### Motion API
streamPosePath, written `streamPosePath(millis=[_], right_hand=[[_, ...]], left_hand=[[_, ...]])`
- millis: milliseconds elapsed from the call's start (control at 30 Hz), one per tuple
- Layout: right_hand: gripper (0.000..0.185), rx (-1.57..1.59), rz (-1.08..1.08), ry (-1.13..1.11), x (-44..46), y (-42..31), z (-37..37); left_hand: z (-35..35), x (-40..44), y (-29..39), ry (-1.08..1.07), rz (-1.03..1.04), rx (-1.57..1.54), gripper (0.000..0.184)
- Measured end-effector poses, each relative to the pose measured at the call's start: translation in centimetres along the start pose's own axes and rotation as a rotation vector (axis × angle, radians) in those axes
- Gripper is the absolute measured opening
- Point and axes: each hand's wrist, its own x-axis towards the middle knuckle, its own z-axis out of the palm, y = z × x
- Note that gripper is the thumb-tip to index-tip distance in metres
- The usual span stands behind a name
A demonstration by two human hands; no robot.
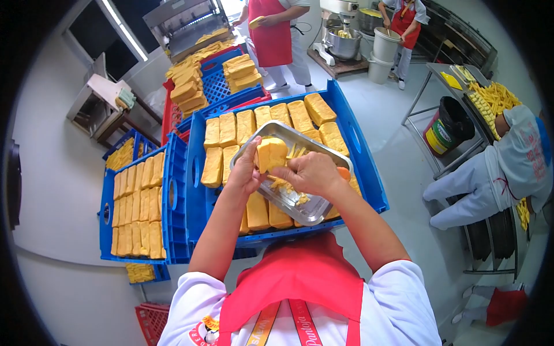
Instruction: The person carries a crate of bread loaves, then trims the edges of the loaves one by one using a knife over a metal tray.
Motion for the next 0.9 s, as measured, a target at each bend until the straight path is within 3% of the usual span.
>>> streamPosePath(millis=[100,200,367,467,533,567,633,700,733,767,833,867,900], right_hand=[[0.060,-0.071,-0.011,-0.078,-0.3,0.0,0.6],[0.062,0.030,-0.086,0.181,-0.4,0.2,0.1],[0.060,0.045,-0.017,0.240,0.2,-0.2,0.2],[0.057,0.070,-0.020,0.216,0.8,-0.4,0.8],[0.058,0.154,-0.052,0.131,0.8,-0.3,0.9],[0.054,0.121,-0.025,0.098,0.6,-0.5,0.6],[0.051,0.073,0.016,0.067,0.5,0.2,0.3],[0.046,0.029,0.068,0.032,0.0,0.7,-0.1],[0.045,-0.014,0.092,-0.001,-0.2,0.8,-0.3],[0.045,-0.058,0.116,-0.029,-0.4,0.8,-0.3],[0.044,-0.090,0.138,-0.090,-0.6,1.0,0.0],[0.044,-0.131,0.167,-0.142,-0.7,1.0,0.1],[0.044,-0.132,0.165,-0.146,-0.9,0.9,0.2]], left_hand=[[-0.5,0.7,0.4,0.051,0.009,0.011,0.041],[-1.5,1.0,0.3,0.041,0.029,-0.099,0.048],[-0.2,-1.3,-0.2,0.145,0.065,-0.183,0.054],[-1.3,-1.4,-0.4,0.113,0.067,-0.254,0.051],[-3.9,-1.2,0.7,-0.107,0.091,-0.268,0.045],[-5.5,-1.6,1.5,-0.068,0.197,-0.163,0.059],[-6.4,-4.6,2.7,0.255,0.718,0.360,0.075],[-9.3,-7.8,4.1,0.610,0.972,1.220,0.087],[-9.8,-9.7,4.1,0.717,0.940,1.462,0.088],[-10.4,-10.7,3.4,0.731,0.929,1.467,0.088],[-11.3,-12.2,2.1,0.780,0.512,1.782,0.087],[-11.1,-12.9,1.3,0.758,0.322,1.951,0.072],[-12.4,-12.8,-0.2,0.737,0.427,2.054,0.060]])
